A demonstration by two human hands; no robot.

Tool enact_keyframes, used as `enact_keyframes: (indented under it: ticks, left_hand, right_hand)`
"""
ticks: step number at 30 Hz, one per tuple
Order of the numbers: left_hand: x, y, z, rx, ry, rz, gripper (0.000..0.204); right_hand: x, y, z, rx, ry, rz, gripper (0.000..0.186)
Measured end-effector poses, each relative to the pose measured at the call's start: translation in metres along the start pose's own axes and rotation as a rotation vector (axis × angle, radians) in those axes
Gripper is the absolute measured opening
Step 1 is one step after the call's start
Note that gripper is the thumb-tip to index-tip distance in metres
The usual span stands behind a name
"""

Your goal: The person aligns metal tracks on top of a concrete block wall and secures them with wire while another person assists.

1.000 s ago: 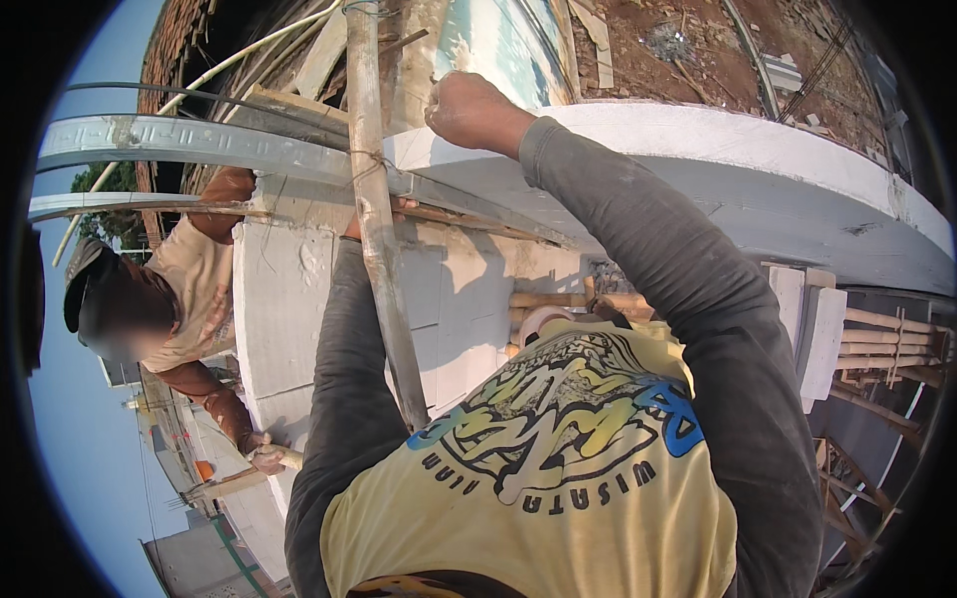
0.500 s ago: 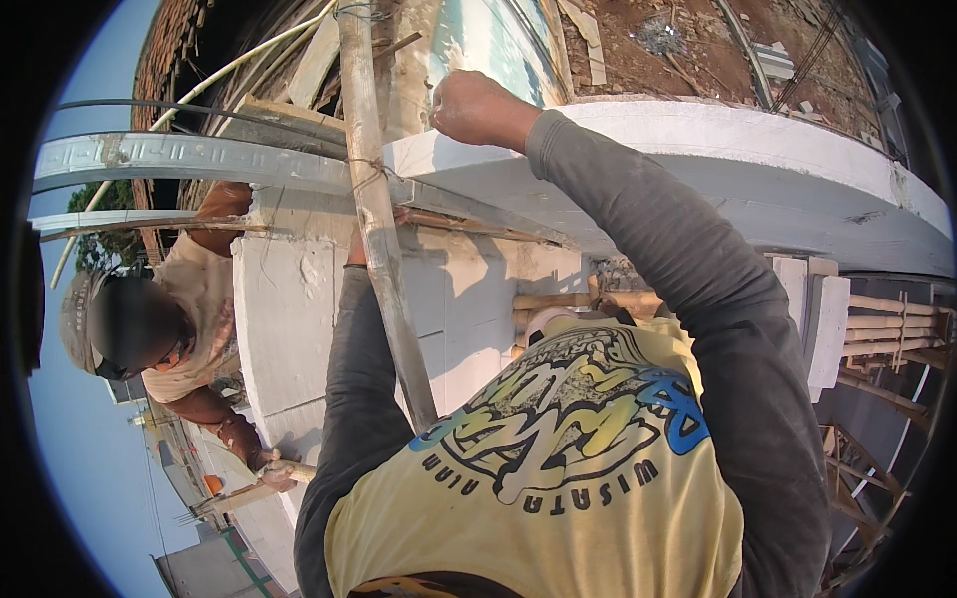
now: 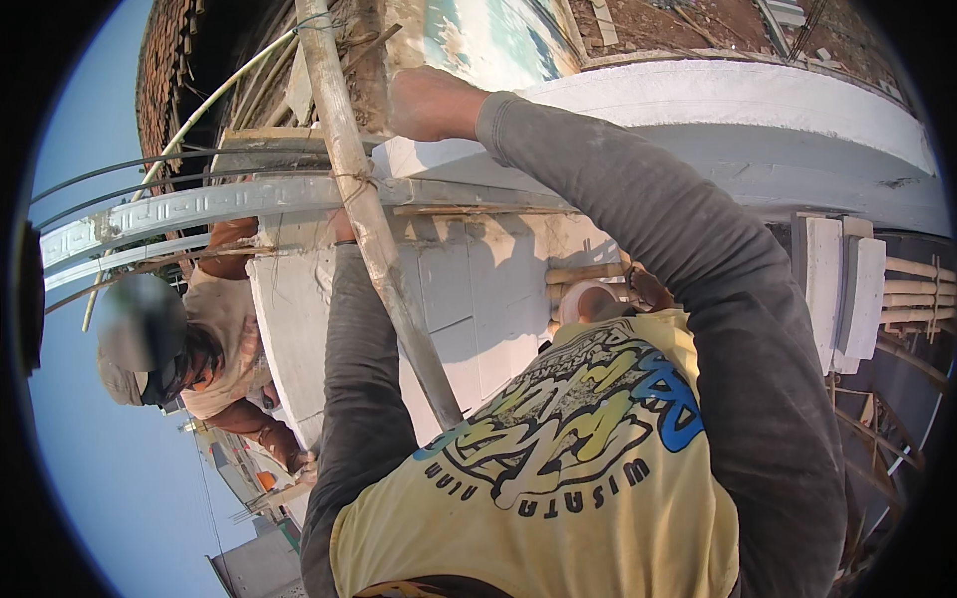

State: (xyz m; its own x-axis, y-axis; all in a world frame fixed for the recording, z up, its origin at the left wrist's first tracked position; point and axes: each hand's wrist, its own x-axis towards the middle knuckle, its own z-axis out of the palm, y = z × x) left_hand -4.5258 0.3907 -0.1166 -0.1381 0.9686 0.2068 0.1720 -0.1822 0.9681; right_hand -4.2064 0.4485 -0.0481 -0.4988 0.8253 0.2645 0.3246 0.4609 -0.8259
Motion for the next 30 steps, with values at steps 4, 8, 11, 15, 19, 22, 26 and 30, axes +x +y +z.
enact_keyframes:
  ticks: [4,8,11,15,19,22,26,30]
  left_hand:
    - [0.025,0.003,0.012,-0.08,-0.148,-0.144,0.038]
    - [0.056,0.008,0.015,-0.165,-0.366,-0.272,0.043]
    - [0.072,0.011,0.025,-0.206,-0.489,-0.314,0.047]
    - [0.087,0.019,0.034,-0.229,-0.618,-0.358,0.053]
    - [0.096,0.023,0.035,-0.243,-0.719,-0.397,0.058]
    - [0.095,0.037,0.048,-0.243,-0.672,-0.455,0.065]
    - [0.043,0.072,0.039,-0.464,-0.414,-0.479,0.067]
    - [-0.031,0.089,-0.029,0.049,-0.039,-0.516,0.059]
  right_hand:
    - [0.002,0.006,0.001,0.02,-0.014,0.047,0.021]
    - [0.002,0.003,0.001,0.026,-0.07,0.069,0.021]
    - [0.002,0.002,0.0,-0.004,-0.08,-0.007,0.021]
    - [-0.001,-0.01,-0.008,-0.002,-0.066,-0.049,0.022]
    - [-0.003,-0.02,-0.017,0.092,-0.109,-0.042,0.023]
    - [-0.001,-0.01,-0.015,0.035,-0.066,-0.071,0.023]
    - [0.006,-0.004,-0.014,0.002,-0.072,-0.002,0.023]
    - [0.007,-0.015,-0.013,0.038,-0.108,-0.03,0.025]
